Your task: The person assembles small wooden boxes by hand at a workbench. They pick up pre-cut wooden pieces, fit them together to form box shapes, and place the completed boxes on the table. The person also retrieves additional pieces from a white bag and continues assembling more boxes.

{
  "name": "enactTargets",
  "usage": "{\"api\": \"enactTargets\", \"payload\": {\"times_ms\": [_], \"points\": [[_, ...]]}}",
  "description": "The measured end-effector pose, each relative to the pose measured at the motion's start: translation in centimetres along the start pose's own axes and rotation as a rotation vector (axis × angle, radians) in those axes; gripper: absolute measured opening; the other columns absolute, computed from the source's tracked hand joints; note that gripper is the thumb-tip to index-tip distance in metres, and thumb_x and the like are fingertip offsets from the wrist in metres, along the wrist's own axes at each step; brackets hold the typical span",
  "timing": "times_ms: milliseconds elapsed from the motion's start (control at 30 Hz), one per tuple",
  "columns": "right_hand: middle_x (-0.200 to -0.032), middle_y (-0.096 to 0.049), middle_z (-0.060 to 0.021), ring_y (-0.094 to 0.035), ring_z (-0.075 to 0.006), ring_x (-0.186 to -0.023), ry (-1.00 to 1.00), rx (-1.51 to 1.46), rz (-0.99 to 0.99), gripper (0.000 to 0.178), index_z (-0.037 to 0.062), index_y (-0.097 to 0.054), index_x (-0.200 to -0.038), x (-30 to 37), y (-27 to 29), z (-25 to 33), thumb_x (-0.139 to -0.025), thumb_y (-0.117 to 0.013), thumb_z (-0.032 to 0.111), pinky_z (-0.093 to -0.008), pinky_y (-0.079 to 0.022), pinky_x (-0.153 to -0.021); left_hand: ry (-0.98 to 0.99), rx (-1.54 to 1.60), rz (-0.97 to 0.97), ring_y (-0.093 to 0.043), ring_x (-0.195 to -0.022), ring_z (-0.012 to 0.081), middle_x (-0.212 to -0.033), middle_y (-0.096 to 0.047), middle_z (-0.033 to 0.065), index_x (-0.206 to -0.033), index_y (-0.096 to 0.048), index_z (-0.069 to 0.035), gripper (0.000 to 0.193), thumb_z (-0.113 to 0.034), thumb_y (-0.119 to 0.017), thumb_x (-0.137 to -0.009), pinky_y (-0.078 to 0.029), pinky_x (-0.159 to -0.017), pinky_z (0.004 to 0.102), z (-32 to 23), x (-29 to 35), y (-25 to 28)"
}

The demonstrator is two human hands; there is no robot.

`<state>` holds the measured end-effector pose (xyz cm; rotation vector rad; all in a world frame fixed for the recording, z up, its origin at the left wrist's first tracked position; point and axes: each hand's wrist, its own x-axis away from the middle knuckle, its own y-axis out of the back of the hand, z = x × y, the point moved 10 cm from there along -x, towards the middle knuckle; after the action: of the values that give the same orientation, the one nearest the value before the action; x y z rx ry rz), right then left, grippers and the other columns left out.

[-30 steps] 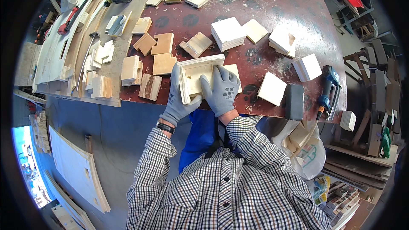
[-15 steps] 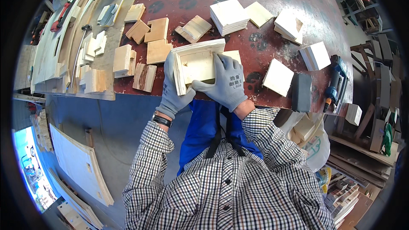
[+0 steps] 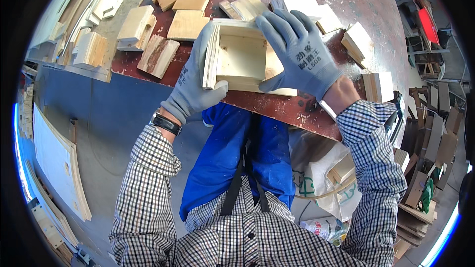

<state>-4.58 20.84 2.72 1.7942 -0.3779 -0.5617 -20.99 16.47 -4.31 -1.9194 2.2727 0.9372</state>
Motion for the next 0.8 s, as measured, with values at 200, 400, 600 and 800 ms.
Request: {"api": "enactTargets", "payload": {"times_ms": [200,400,600,800], "points": [[-0.138,-0.057,-0.0161,-0.059,-0.0341,-0.129,0.083,0.041,-0.009,0.141,0.0067,-0.036,-0.164,-1.9,-0.7,0.5,-0.054,-0.086,0.079,-0.0484,-0.052,-0.107,0.098,0.173,0.02,-0.022,-0.163,0.0344,-0.175,-0.021,0.0219,-0.171,-0.009,-0.003,0.111,-0.017,-0.069,-0.079,-0.022,-0.132,0.0439,1.4,0.2,0.1],[-0.139,-0.052,-0.0234,-0.056,-0.0347,-0.123,0.314,0.074,-0.032,0.138,-0.0086,-0.038,-0.155,-3.1,-0.2,2.3,-0.063,-0.077,0.086,-0.0451,-0.05,-0.102,0.264,0.213,-0.044,-0.048,-0.145,0.025,-0.159,-0.047,0.0171,-0.168,-0.027,-0.002,0.091,-0.018,-0.076,-0.092,-0.043,-0.118,0.0383,6.6,3.4,1.0],[-0.152,-0.046,-0.0256,-0.046,-0.0382,-0.144,0.608,0.144,-0.079,0.127,-0.0092,-0.039,-0.154,-4.4,0.5,4.2,-0.073,-0.074,0.082,-0.0466,-0.047,-0.117,0.351,0.27,-0.014,-0.067,-0.104,0.0152,-0.138,-0.061,0.0127,-0.166,-0.03,-0.005,0.09,-0.019,-0.076,-0.091,-0.06,-0.085,0.0294,7.4,3.3,0.6],[-0.154,-0.045,-0.0268,-0.049,-0.0395,-0.142,0.536,0.119,0.001,0.127,-0.0078,-0.035,-0.157,-4.4,1.0,4.7,-0.071,-0.08,0.074,-0.0469,-0.053,-0.111,0.288,0.342,-0.039,-0.068,-0.091,0.0115,-0.129,-0.065,0.0101,-0.165,-0.034,-0.005,0.087,-0.016,-0.075,-0.088,-0.061,-0.074,0.0264,5.9,2.5,0.6]]}}
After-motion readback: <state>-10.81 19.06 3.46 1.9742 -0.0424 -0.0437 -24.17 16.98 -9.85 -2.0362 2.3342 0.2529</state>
